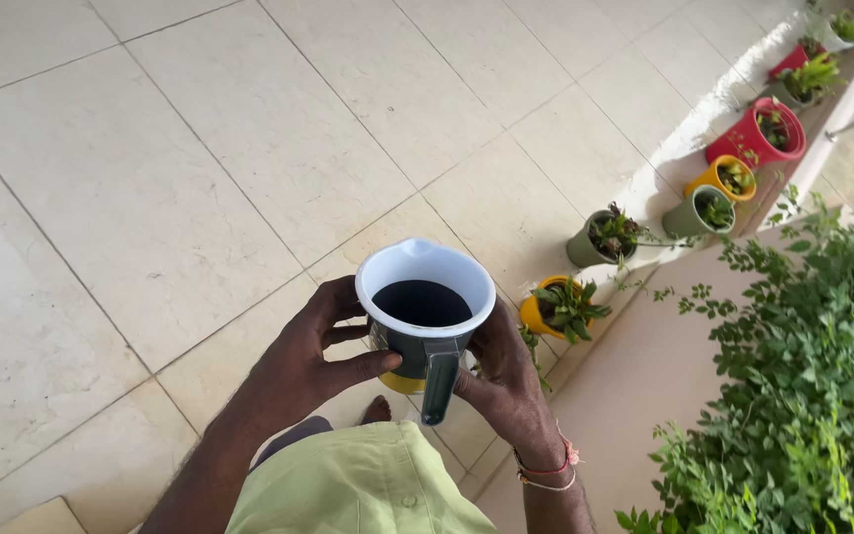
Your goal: The person scoops water from a bucket using a mug and waters several potted plants on a balcony. They then carry the bucket into a bathroom and fill it with water from a shower head.
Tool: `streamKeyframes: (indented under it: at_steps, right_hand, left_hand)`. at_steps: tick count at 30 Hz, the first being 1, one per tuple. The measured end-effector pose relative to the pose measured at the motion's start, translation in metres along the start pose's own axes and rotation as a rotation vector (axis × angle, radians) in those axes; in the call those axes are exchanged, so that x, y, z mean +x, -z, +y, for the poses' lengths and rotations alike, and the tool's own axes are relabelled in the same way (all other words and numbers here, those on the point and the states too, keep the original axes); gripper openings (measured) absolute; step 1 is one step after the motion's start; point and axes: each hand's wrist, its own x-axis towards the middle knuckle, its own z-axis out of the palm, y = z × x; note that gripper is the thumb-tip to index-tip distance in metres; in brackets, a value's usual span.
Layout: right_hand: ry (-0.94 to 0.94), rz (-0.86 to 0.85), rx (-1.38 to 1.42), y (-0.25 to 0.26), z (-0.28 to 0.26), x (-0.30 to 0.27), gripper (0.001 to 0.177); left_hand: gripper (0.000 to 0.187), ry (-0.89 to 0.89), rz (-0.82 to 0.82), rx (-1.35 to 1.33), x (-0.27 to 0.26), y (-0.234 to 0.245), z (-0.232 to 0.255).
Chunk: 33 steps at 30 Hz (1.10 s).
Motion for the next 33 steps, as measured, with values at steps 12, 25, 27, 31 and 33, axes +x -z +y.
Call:
streamKeyframes:
  at_steps: [12, 25, 27, 31, 33]
  right_hand:
    - [-0.202, -0.371, -0.093, -0.030, 0.008, 0.139, 0.089]
    - [-0.179, -0.444, -0.159, -0.146, -0.009, 0.323, 0.087]
    - [-0.192, -0.416, -0.130, -0.163, -0.007, 0.345, 0.085]
    - [-0.244, -0.380, -0.102, -0.190, 0.002, 0.386, 0.087]
    - [-0.248, -0.414, -0.109, -0.200, 0.012, 0.412, 0.087]
  left_hand:
    - [0.092, 0.098, 0.415, -0.134, 0.017, 0.046, -0.039]
    - [0.093, 0.069, 0.500, -0.124, 0.095, 0.223, 0.005]
    - [0.093, 0.108, 0.482, -0.067, 0.108, 0.255, 0.009]
    - [0.092, 0.053, 0.475, -0.047, 0.130, 0.302, 0.013]
    - [0.093, 0.092, 0.492, -0.063, 0.142, 0.322, 0.013]
